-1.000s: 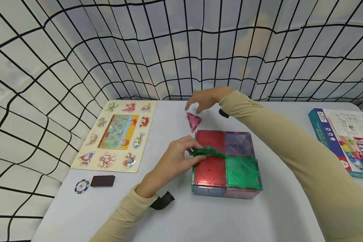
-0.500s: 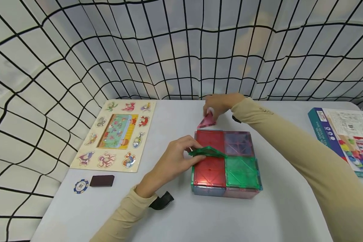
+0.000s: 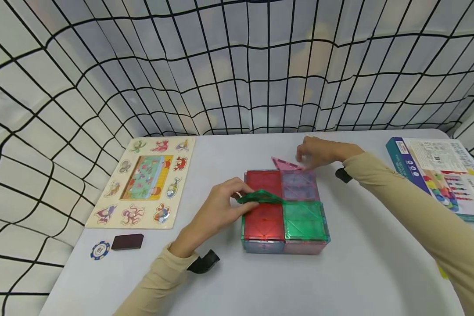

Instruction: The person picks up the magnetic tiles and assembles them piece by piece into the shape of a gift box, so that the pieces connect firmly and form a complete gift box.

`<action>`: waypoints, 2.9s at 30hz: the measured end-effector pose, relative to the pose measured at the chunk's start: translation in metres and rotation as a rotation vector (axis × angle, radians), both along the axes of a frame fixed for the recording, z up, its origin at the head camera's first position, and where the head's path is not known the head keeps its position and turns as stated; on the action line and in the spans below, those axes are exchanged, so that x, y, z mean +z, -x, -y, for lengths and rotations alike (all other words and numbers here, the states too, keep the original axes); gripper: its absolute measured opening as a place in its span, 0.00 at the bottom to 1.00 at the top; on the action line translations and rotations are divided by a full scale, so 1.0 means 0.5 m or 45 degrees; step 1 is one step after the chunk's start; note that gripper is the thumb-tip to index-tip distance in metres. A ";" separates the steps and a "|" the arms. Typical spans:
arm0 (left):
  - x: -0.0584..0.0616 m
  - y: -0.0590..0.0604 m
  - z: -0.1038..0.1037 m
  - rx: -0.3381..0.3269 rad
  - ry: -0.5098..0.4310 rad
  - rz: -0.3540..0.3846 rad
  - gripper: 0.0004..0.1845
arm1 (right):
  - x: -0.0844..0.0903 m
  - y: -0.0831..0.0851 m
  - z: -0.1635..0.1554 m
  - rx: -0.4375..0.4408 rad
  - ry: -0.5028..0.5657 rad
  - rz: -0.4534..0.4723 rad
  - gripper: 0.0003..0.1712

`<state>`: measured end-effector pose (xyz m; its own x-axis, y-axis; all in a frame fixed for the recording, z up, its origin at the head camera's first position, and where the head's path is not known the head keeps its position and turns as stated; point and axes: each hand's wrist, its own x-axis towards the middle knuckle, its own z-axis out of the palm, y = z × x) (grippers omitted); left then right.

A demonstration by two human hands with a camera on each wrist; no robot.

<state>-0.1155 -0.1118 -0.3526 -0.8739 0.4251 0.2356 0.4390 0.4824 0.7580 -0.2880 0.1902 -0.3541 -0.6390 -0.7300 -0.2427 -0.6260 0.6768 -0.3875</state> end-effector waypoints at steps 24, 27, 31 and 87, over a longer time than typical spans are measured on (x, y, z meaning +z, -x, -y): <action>-0.008 0.006 0.004 -0.026 -0.041 0.035 0.09 | -0.022 -0.073 -0.091 -0.140 -0.045 -0.169 0.29; -0.004 0.007 0.004 -0.027 -0.030 0.043 0.09 | -0.023 -0.107 -0.121 -0.173 0.026 -0.154 0.32; -0.004 0.009 0.005 -0.037 -0.031 0.057 0.09 | -0.023 -0.143 -0.145 -0.217 0.090 -0.054 0.37; -0.028 0.000 0.026 0.041 -0.163 -0.088 0.06 | 0.090 -0.286 -0.026 -0.024 0.586 -0.224 0.14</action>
<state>-0.1153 -0.1246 -0.3668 -0.8666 0.3596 0.3460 0.4779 0.3984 0.7829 -0.1452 0.2033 -0.3093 -0.6554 -0.7240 0.2149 -0.6981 0.4721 -0.5383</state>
